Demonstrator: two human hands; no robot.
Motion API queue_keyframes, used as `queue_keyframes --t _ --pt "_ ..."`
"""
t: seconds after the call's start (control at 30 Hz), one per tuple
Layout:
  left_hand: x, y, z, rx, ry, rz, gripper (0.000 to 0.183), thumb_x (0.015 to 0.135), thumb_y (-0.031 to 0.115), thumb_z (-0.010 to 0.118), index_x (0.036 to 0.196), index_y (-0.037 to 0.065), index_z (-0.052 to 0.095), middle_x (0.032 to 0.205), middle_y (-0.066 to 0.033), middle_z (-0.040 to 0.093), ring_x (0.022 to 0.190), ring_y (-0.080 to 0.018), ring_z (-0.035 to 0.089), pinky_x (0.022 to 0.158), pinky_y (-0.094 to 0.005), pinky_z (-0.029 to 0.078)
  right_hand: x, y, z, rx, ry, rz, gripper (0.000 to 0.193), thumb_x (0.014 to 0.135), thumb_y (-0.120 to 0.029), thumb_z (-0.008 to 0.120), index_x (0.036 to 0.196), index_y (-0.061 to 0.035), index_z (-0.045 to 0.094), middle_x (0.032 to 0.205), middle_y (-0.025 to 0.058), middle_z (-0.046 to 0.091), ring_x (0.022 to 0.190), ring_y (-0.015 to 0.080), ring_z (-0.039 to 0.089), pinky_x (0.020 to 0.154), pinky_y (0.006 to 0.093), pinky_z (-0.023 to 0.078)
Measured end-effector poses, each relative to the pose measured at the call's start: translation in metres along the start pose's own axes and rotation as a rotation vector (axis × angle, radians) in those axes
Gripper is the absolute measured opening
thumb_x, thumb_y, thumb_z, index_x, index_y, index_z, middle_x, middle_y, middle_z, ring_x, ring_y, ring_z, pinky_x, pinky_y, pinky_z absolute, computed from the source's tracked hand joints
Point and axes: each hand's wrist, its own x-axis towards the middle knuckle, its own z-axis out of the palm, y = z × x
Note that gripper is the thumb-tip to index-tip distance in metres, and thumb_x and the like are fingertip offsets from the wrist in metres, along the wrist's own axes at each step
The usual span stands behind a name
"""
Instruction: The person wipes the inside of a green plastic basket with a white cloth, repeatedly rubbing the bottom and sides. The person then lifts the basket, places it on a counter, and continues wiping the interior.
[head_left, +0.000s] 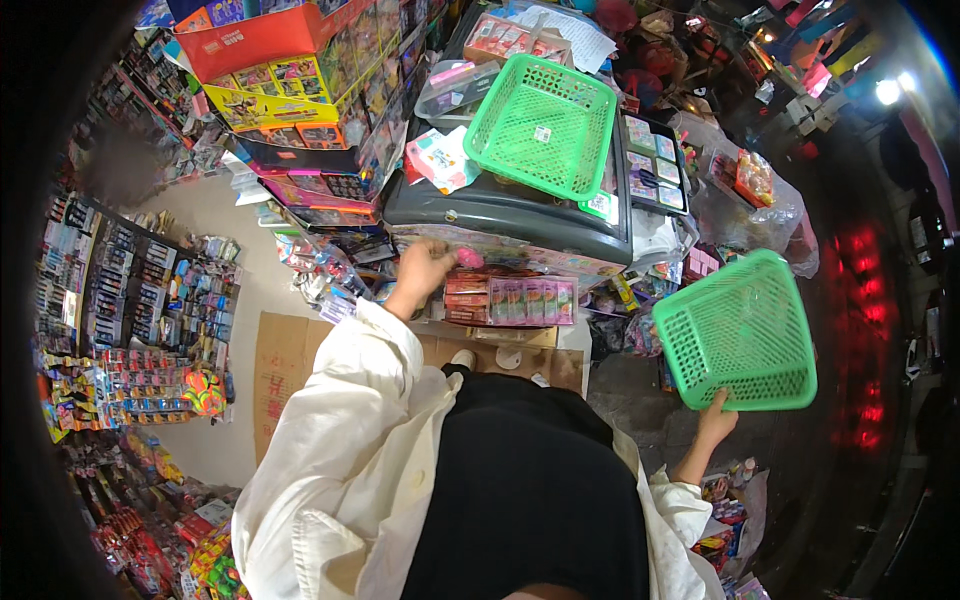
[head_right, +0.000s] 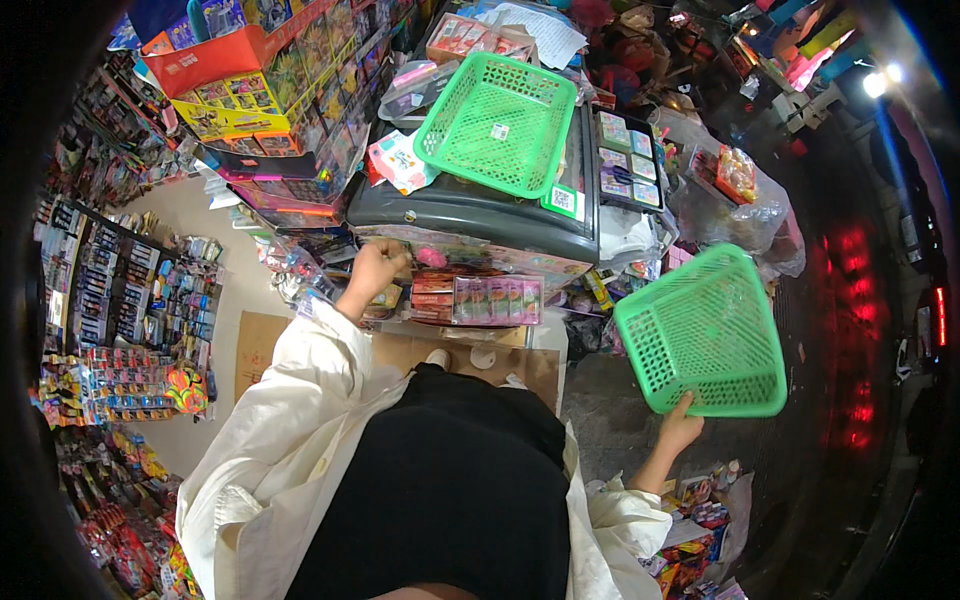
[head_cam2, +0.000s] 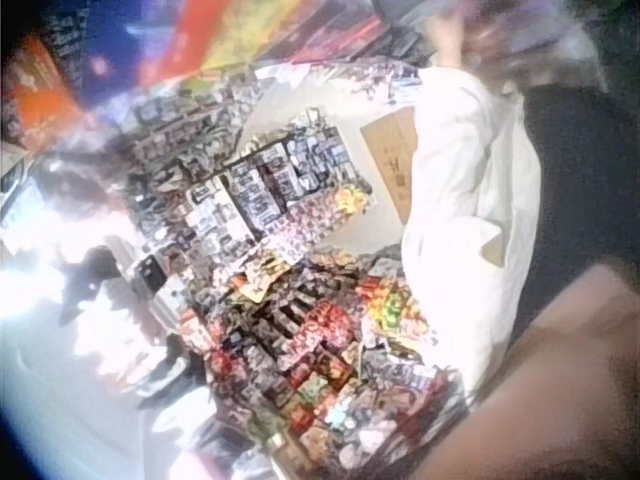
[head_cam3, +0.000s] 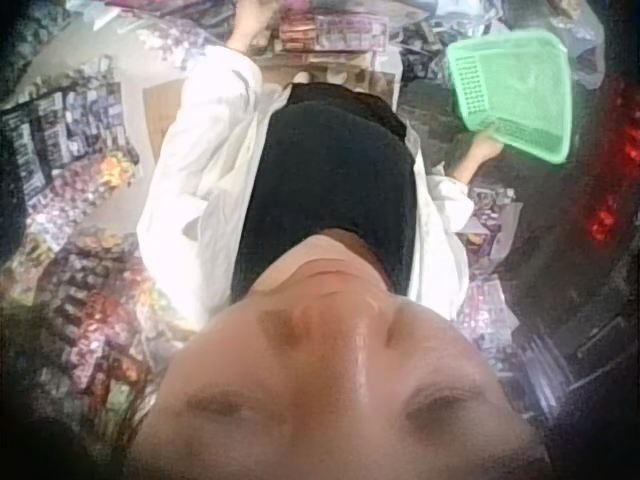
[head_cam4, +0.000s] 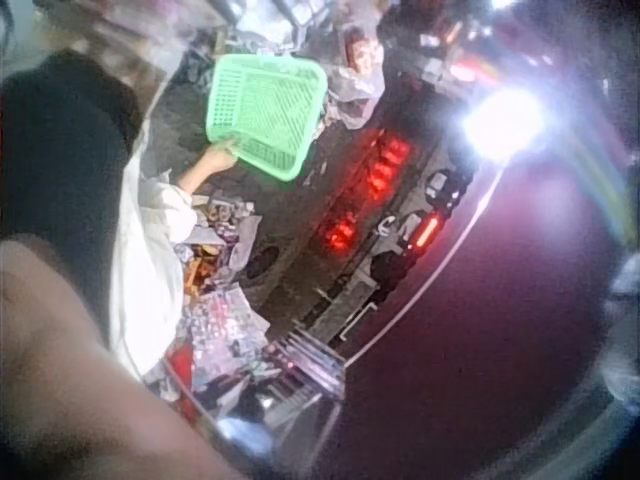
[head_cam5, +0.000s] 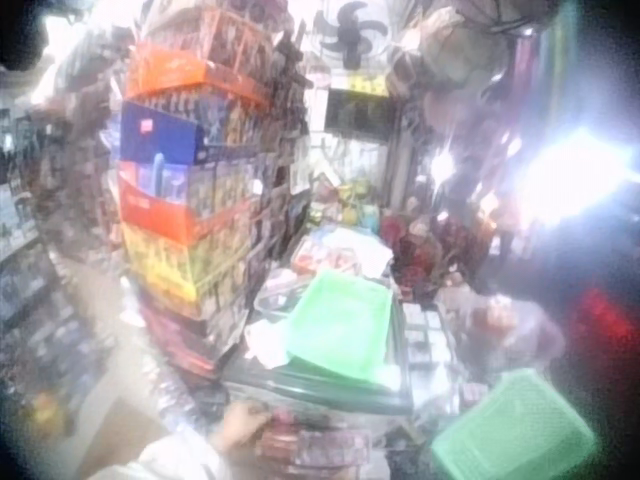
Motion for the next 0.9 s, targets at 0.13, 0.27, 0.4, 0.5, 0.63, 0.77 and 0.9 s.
queue_keyframes --t 0.13,0.27,0.4,0.5,0.63,0.77,0.9 --pt "0.06 -0.014 -0.006 -0.006 0.285 0.185 0.023 0.075 0.02 0.076 0.085 -0.001 0.072 0.08 -0.0186 0.069 0.075 -0.0339 0.068 0.07 -0.0401 0.052 -0.007 -0.019 0.01 0.521 -0.057 0.316 0.04 0.094 -0.025 0.065 0.123 0.0028 0.058 0.113 0.0116 0.064 0.087 0.0224 0.064 0.068 0.0358 0.054" --pt "0.142 -0.021 -0.002 0.122 0.417 0.258 0.027 0.075 0.018 0.076 0.093 -0.001 0.072 0.088 -0.0187 0.069 0.081 -0.0319 0.068 0.075 -0.0371 0.053 -0.018 -0.047 0.01 0.73 -0.072 0.39 0.041 0.094 -0.023 0.064 0.128 -0.002 0.054 0.122 0.0105 0.06 0.101 0.0227 0.062 0.072 0.0363 0.055" --pt "0.205 -0.027 0.012 0.221 0.509 0.395 0.024 0.076 0.016 0.067 0.091 -0.003 0.069 0.095 -0.0246 0.066 0.088 -0.0398 0.064 0.082 -0.0448 0.051 -0.036 -0.069 0.003 0.725 -0.12 0.362 0.043 0.094 -0.023 0.064 0.131 -0.0056 0.052 0.124 0.0098 0.06 0.103 0.0216 0.061 0.073 0.0355 0.054" --pt "0.235 -0.034 0.019 0.383 0.424 0.329 0.017 0.08 0.009 0.055 0.081 -0.003 0.065 0.093 -0.0251 0.066 0.092 -0.0406 0.062 0.085 -0.0477 0.049 -0.048 -0.081 -0.001 0.649 -0.15 0.39 0.042 0.094 -0.023 0.064 0.132 -0.0062 0.052 0.123 0.01 0.06 0.102 0.0209 0.062 0.072 0.0345 0.054" --pt "0.26 -0.056 0.027 0.622 0.399 0.207 0.02 0.081 0.011 0.055 0.08 -0.001 0.071 0.091 -0.0241 0.067 0.087 -0.0361 0.065 0.078 -0.0469 0.051 -0.057 -0.087 -0.006 0.67 -0.122 0.374 0.046 0.093 -0.025 0.066 0.131 -0.0049 0.051 0.119 0.0104 0.063 0.101 0.0222 0.065 0.072 0.0337 0.056" --pt "0.288 -0.078 0.025 0.785 0.243 0.322 0.021 0.082 0.012 0.054 0.075 0.001 0.071 0.079 -0.0228 0.069 0.076 -0.0358 0.068 0.072 -0.0492 0.053 -0.053 -0.078 -0.016 0.676 -0.05 0.448 0.05 0.091 -0.023 0.07 0.133 -0.0067 0.047 0.126 0.0097 0.057 0.106 0.0225 0.059 0.073 0.0355 0.054" --pt "0.304 -0.078 0.016 0.75 0.191 0.283 0.017 0.075 0.018 0.063 0.075 0.003 0.072 0.082 -0.0204 0.071 0.077 -0.0353 0.071 0.071 -0.0446 0.056 -0.043 -0.059 -0.042 0.686 0.167 0.39 0.045 0.095 -0.021 0.064 0.133 -0.0022 0.049 0.131 0.011 0.057 0.116 0.022 0.058 0.077 0.0338 0.055"
